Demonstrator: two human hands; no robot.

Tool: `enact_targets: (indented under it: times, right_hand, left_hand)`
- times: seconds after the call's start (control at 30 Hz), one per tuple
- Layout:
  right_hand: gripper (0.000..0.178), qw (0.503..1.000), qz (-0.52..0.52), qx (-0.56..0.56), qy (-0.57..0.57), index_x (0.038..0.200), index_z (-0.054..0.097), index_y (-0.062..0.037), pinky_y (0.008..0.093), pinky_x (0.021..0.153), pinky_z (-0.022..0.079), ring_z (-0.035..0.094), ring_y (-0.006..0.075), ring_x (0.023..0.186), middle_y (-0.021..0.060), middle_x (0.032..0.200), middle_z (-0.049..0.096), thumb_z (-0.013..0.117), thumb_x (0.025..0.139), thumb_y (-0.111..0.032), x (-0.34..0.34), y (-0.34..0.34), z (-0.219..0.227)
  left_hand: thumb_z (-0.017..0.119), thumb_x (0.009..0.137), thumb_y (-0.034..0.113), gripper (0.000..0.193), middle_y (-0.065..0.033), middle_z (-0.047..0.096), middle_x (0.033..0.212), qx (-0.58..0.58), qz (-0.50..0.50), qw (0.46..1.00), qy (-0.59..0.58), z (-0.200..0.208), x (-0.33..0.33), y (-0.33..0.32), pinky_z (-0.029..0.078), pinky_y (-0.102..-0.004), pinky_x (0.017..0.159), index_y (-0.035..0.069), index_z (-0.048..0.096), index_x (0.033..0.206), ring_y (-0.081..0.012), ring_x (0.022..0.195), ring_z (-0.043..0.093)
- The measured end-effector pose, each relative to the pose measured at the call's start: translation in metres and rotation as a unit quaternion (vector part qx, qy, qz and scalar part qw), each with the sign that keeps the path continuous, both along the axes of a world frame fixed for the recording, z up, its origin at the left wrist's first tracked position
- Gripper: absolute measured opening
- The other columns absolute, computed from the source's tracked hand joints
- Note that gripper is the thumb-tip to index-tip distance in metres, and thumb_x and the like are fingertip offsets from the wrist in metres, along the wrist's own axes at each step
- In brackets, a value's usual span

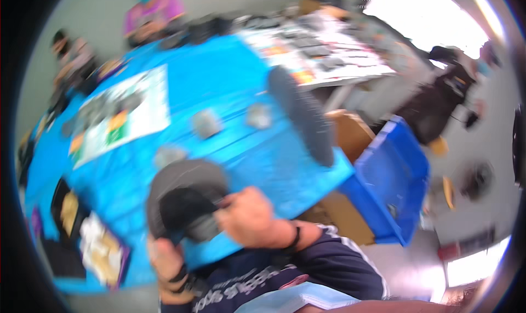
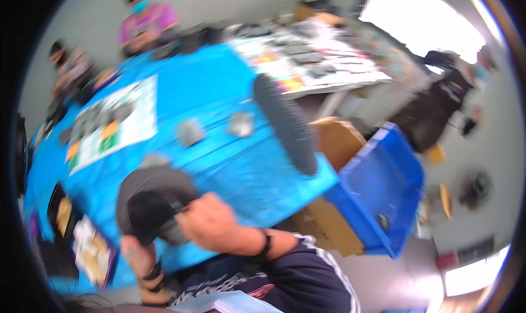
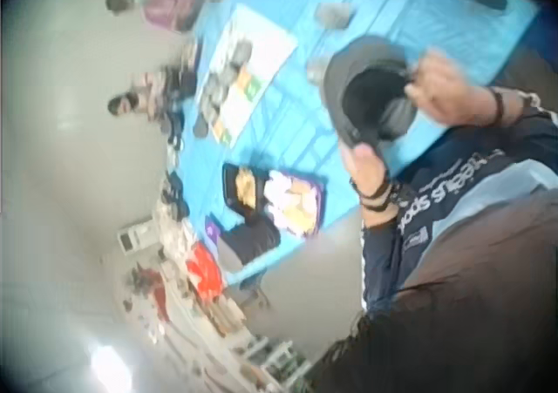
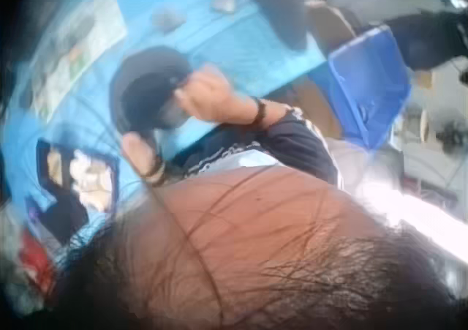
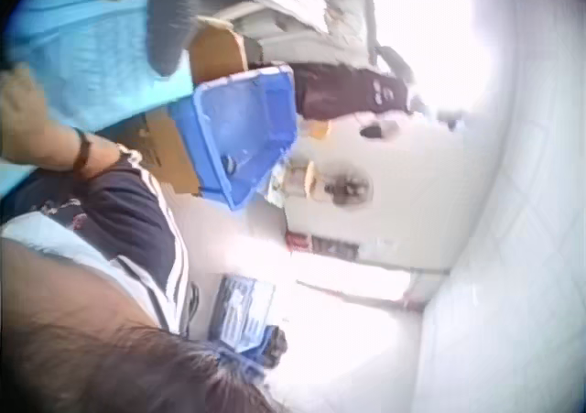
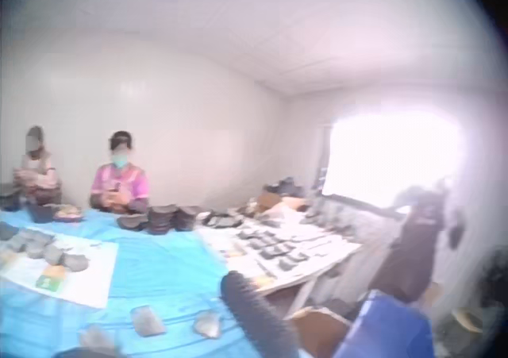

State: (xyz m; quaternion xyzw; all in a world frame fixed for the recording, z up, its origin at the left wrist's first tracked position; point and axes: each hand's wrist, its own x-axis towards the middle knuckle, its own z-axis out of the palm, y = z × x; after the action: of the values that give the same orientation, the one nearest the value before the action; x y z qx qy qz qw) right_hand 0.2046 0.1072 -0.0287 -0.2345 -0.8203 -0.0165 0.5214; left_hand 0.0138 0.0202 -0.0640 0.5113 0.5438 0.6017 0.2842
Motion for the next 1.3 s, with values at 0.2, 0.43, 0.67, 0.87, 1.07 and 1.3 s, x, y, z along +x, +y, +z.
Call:
enact_targets:
  times: [0.2,0.43,0.67,0.87,1.07,1.3]
  right_hand:
    - [0.015,0.999,0.039,0.015,0.035,0.068,0.048,-0.0001,0.0302,0.050,0.038,0.048,0.0227,0.058,0.0118,0.069,0.051,0.063,0.068,0.002,0.004,-0.003,0.010]
    - [0.014,0.992,0.046,0.111,0.045,0.071,0.049,0.0034,0.0298,0.051,0.039,0.052,0.0251,0.061,0.0104,0.068,0.048,0.062,0.068,0.003,0.010,-0.006,0.005]
    - [0.014,0.977,0.161,0.023,0.138,0.072,0.048,0.0024,0.0327,0.058,0.039,0.049,0.0265,0.068,0.0139,0.077,0.049,0.062,0.071,0.001,0.026,-0.007,0.018]
    - [0.014,0.976,0.178,-0.018,0.127,0.070,0.047,0.0009,0.0324,0.060,0.039,0.048,0.0265,0.069,0.0130,0.077,0.050,0.061,0.072,0.002,0.019,-0.003,0.010]
    - [0.014,0.972,0.193,-0.037,0.129,0.069,0.047,0.0010,0.0334,0.061,0.039,0.049,0.0271,0.071,0.0136,0.077,0.050,0.060,0.072,0.002,0.013,-0.002,0.011]
    - [0.014,0.973,0.192,-0.046,0.121,0.069,0.047,0.0010,0.0340,0.063,0.040,0.051,0.0279,0.074,0.0128,0.074,0.047,0.061,0.072,0.002,0.005,0.003,0.007]
  left_hand:
    - [0.033,0.093,0.030,0.043,-0.0166,0.051,0.112,0.146,-0.110,0.941,-0.286,0.017,0.010,0.031,0.041,-0.0353,0.087,-0.005,0.041,0.117,-0.0246,0.099,0.052]
    - [0.036,0.092,0.030,0.042,-0.0140,0.050,0.114,0.076,-0.097,0.941,-0.316,0.027,-0.001,0.041,0.039,-0.0342,0.089,-0.002,0.041,0.119,-0.0218,0.100,0.051]
    - [0.040,0.088,0.046,0.062,-0.0153,0.042,0.123,0.062,0.158,0.922,-0.349,0.061,-0.012,0.048,0.033,-0.0325,0.095,-0.003,0.035,0.125,-0.0258,0.109,0.044]
    - [0.038,0.092,0.031,0.046,-0.0156,0.040,0.123,0.096,0.168,0.973,-0.127,0.053,0.003,0.056,0.040,-0.0337,0.086,-0.001,0.035,0.126,-0.0255,0.104,0.047]
    - [0.035,0.093,0.034,0.048,-0.0146,0.039,0.125,0.154,0.164,0.974,0.012,0.054,0.012,0.053,0.037,-0.0329,0.088,-0.001,0.034,0.127,-0.0236,0.108,0.043]
    - [0.034,0.093,0.033,0.047,-0.0151,0.037,0.125,0.123,0.173,0.977,0.035,0.032,0.003,0.049,0.030,-0.0321,0.095,0.004,0.030,0.130,-0.0238,0.110,0.041]
